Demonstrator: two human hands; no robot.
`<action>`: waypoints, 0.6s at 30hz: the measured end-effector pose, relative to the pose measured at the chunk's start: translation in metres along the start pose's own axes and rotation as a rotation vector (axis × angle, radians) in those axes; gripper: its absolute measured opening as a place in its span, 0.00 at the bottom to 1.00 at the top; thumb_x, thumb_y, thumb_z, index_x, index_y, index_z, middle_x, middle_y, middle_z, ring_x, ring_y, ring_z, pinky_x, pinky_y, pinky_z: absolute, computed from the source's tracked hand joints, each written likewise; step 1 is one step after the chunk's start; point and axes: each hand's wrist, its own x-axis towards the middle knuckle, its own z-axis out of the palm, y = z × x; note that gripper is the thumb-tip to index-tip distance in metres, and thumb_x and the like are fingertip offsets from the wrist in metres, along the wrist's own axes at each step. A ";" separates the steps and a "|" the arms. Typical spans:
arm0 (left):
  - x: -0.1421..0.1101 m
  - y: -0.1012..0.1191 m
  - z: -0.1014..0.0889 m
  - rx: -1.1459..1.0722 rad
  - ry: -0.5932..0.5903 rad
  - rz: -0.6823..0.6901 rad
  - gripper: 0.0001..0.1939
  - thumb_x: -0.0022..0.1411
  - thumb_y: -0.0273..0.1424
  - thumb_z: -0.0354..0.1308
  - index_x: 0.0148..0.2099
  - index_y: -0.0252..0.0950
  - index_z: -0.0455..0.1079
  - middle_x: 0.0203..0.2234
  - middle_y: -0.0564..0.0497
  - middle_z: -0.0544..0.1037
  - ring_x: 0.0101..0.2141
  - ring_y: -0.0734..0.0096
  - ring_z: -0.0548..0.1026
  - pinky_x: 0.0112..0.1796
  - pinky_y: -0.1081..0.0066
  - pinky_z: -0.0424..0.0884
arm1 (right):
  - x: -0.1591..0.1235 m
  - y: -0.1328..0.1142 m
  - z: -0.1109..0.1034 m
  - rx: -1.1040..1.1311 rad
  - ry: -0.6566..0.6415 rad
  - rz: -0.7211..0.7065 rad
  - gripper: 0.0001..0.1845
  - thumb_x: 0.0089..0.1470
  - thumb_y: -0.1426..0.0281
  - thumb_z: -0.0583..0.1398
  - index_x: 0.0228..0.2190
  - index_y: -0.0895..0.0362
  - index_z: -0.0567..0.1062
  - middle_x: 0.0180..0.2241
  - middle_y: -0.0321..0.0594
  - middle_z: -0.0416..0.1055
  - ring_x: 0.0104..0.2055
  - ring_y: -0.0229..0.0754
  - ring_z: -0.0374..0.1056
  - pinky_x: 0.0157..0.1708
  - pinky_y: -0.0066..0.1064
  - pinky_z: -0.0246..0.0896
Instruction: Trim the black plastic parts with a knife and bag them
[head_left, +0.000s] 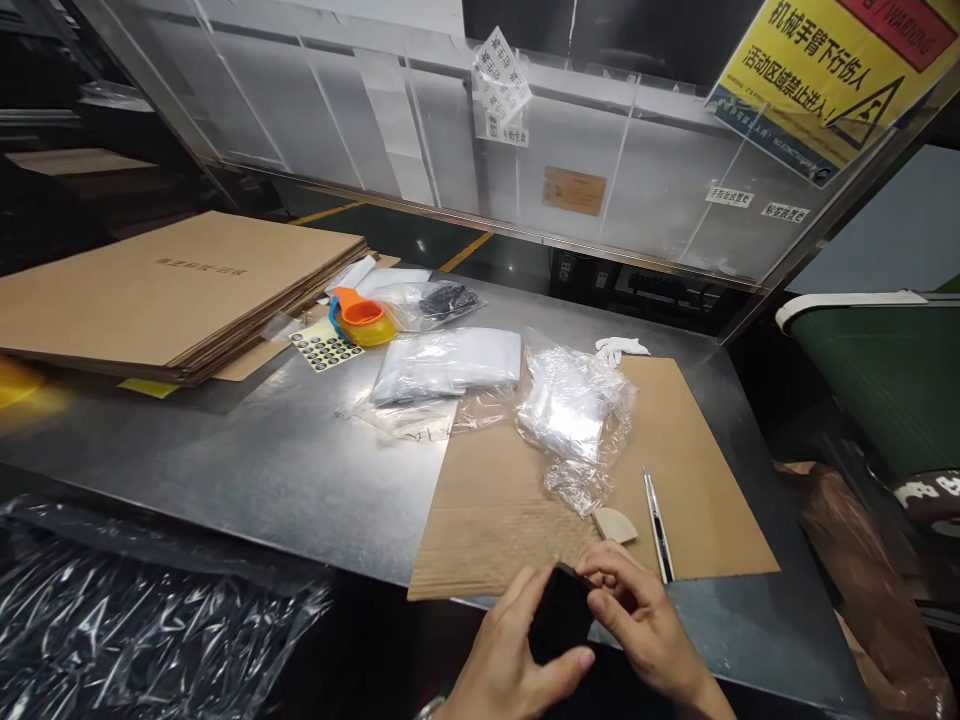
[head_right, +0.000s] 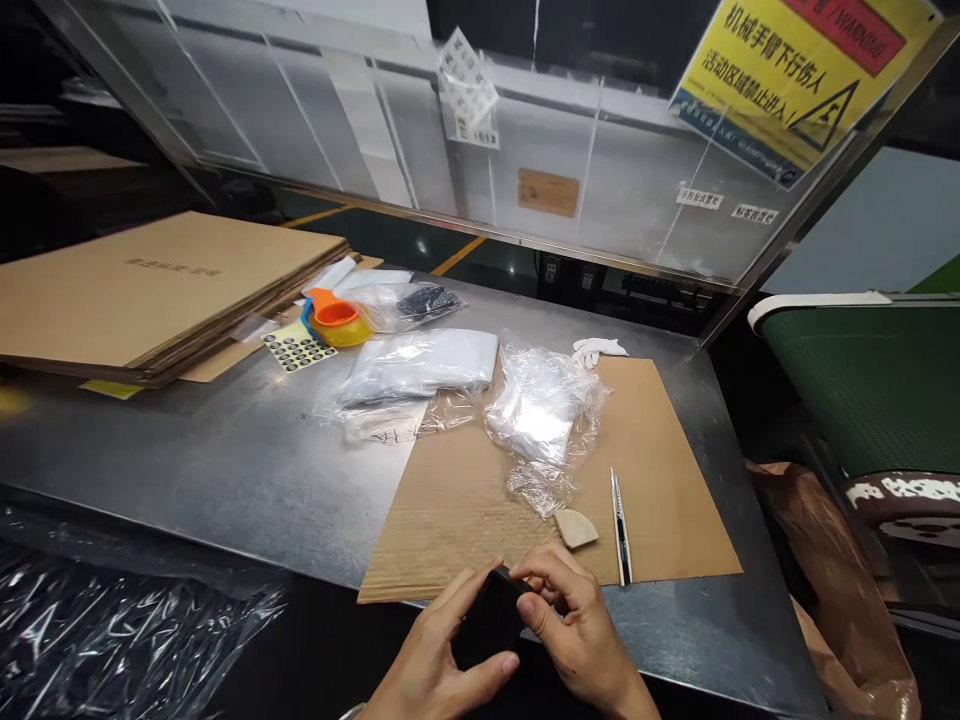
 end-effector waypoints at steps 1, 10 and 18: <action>-0.002 -0.003 0.002 -0.024 0.040 0.002 0.31 0.43 0.31 0.67 0.52 0.36 0.69 0.41 0.42 0.72 0.44 0.49 0.68 0.48 0.60 0.61 | 0.000 0.000 -0.002 0.018 -0.020 0.008 0.10 0.56 0.64 0.55 0.39 0.53 0.72 0.36 0.39 0.64 0.32 0.36 0.62 0.30 0.27 0.60; -0.007 0.001 0.013 -0.019 0.126 0.003 0.30 0.41 0.30 0.68 0.50 0.37 0.71 0.39 0.42 0.72 0.40 0.50 0.69 0.46 0.59 0.63 | -0.002 0.003 -0.006 0.152 -0.024 0.033 0.09 0.53 0.62 0.58 0.29 0.56 0.71 0.37 0.41 0.65 0.34 0.38 0.64 0.31 0.28 0.60; -0.003 -0.002 0.013 -0.075 0.105 -0.044 0.31 0.42 0.32 0.68 0.52 0.37 0.70 0.43 0.41 0.71 0.48 0.47 0.67 0.53 0.57 0.57 | -0.002 0.005 -0.006 0.118 -0.002 0.032 0.08 0.55 0.64 0.57 0.31 0.55 0.72 0.37 0.40 0.66 0.32 0.36 0.63 0.30 0.27 0.60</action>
